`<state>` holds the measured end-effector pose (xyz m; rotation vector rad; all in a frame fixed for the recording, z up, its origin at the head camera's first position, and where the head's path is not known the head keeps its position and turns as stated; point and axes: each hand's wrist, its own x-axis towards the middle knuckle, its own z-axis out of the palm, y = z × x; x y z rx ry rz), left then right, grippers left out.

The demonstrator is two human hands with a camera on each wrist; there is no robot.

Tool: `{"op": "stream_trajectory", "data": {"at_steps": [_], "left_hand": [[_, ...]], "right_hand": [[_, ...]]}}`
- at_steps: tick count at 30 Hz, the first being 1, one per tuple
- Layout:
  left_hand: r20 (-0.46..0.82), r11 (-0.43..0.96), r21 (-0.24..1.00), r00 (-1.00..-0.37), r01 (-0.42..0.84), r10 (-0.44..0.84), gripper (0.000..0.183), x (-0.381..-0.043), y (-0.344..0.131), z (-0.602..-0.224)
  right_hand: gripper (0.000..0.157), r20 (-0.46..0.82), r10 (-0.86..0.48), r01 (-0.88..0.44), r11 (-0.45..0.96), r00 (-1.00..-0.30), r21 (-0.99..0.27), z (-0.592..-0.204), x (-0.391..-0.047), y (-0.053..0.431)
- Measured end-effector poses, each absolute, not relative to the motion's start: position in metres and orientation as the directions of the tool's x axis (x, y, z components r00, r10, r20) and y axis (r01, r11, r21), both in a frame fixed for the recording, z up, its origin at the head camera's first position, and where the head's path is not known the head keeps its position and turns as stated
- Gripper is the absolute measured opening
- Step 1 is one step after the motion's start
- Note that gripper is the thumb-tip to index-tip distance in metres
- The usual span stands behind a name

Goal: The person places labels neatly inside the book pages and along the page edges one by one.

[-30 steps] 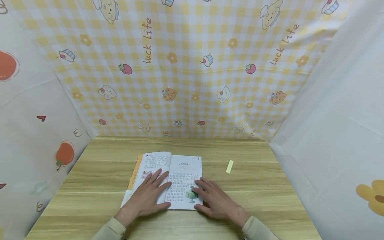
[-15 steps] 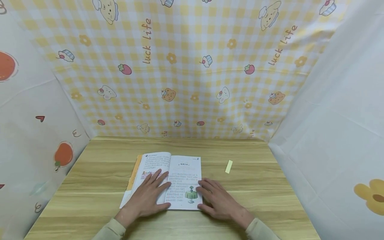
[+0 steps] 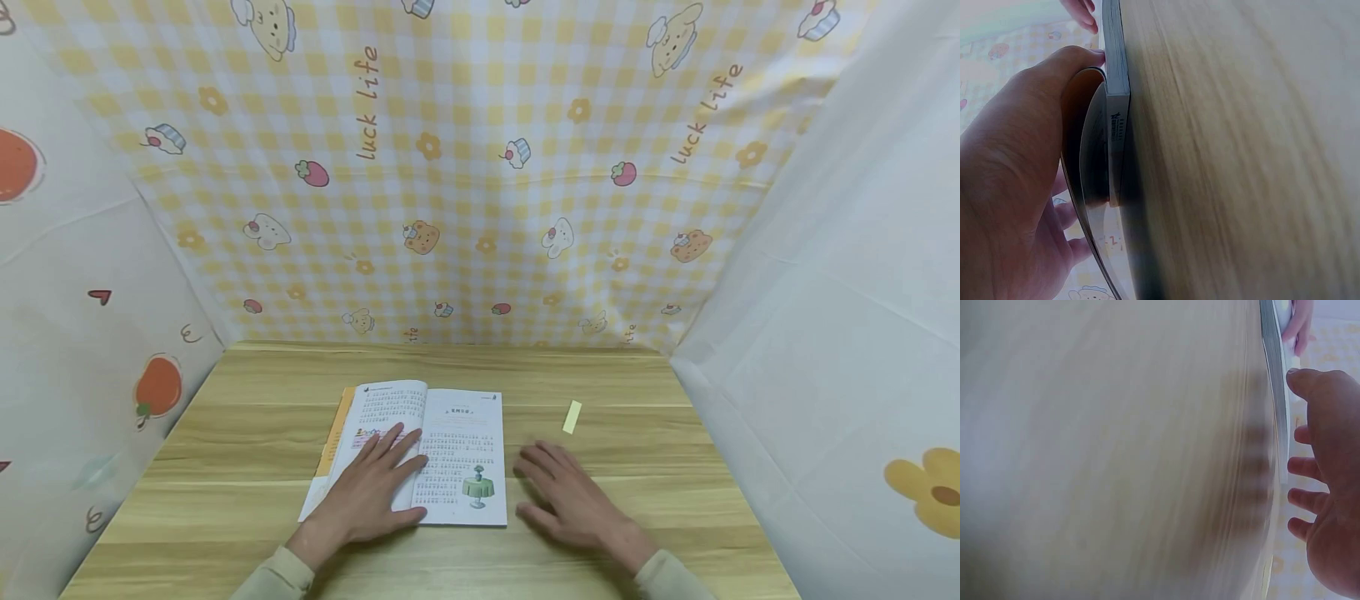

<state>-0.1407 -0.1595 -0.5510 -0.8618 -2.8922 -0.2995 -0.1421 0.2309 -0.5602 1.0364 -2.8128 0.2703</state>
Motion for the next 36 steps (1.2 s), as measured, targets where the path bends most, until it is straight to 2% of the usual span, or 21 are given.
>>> {"op": "stream_trajectory", "data": {"at_steps": [8,12,18,26,36], "left_hand": [[0.160,0.817,0.169,-0.833,0.551,0.529,0.076,-0.140,-0.159,-0.550],[0.168,0.816,0.171,-0.832,0.553,0.529,0.076,-0.139,-0.159,-0.548],[0.171,0.817,0.176,-0.834,0.550,0.525,0.076,-0.138,-0.159,-0.547],[0.165,0.816,0.182,-0.835,0.549,0.525,0.076,-0.138,-0.160,-0.547],[0.137,0.819,0.203,-0.844,0.536,0.519,0.076,-0.138,-0.160,-0.548]], "right_hand": [[0.063,0.286,-0.617,-0.654,0.754,-0.733,-0.052,-0.562,-0.150,0.255],[0.065,0.307,-0.585,-0.627,0.778,-0.751,-0.051,-0.557,-0.155,0.268],[0.064,0.313,-0.525,-0.578,0.809,-0.791,-0.104,-0.552,-0.165,0.284],[0.060,0.327,-0.482,-0.549,0.821,-0.813,-0.156,-0.557,-0.183,0.299],[0.064,0.287,-0.445,-0.506,0.840,-0.849,-0.195,-0.557,-0.197,0.306]]}}
